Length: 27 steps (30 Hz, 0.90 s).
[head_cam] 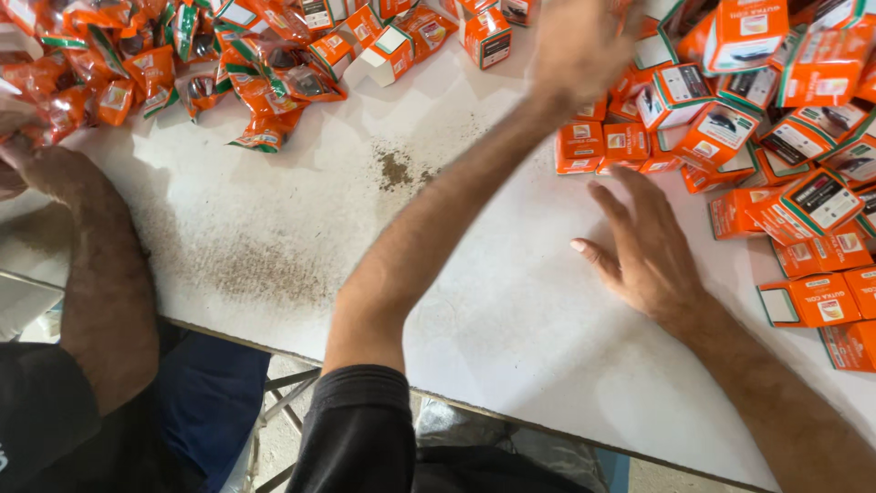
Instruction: The person picks up small orange cartons and wrapped product packets from a large pile on the table, opens a carton, places a wrapped packet inside, folds the carton flaps closed, and tosses the finished box onto a growing pile of packed boxes, repeating this cycle continuously.
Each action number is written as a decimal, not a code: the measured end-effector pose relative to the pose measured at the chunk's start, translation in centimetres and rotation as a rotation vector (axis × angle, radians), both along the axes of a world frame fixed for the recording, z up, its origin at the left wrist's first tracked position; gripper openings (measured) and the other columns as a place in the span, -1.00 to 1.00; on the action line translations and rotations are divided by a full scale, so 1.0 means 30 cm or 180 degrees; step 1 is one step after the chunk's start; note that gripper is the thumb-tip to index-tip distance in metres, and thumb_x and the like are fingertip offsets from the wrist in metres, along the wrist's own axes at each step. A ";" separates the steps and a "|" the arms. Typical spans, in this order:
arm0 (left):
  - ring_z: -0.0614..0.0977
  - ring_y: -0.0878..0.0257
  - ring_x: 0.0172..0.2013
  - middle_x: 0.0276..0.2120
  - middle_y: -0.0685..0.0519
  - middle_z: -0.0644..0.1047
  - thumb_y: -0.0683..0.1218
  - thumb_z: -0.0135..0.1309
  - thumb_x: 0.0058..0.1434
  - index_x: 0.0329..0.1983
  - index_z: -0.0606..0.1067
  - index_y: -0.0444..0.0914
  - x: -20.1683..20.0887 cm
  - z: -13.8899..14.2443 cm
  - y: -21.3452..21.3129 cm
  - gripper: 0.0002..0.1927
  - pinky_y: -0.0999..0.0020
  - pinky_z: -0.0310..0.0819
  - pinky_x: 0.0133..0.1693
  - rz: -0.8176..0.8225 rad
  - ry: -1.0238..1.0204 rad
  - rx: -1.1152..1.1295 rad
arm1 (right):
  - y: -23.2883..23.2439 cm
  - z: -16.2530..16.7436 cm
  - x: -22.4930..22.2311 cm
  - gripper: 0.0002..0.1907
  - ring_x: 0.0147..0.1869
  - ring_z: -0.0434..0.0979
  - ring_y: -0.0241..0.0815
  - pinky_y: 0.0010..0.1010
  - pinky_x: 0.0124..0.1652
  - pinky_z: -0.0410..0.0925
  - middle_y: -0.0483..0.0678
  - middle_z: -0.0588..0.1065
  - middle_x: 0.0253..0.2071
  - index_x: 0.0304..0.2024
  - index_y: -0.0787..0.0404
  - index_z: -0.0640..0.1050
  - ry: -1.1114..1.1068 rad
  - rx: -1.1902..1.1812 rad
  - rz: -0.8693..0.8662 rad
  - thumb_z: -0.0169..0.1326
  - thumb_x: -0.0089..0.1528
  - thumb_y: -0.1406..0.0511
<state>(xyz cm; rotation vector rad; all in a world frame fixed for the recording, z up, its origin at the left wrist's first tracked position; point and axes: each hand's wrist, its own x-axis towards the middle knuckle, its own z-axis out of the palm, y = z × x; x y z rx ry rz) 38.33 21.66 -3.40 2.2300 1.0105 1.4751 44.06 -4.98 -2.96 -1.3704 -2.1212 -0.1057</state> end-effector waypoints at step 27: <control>0.51 -0.17 0.07 0.26 -0.23 0.37 -0.08 0.23 -0.06 0.18 0.41 -0.08 -0.698 -0.034 0.346 -0.35 -0.13 0.45 -0.02 0.0830 0.3510 0.0451 | -0.035 -0.065 -0.122 -0.24 0.15 0.53 -0.14 -0.30 0.17 0.37 0.07 0.51 0.07 0.38 0.30 0.24 0.2160 -0.1069 0.0077 0.27 0.21 0.28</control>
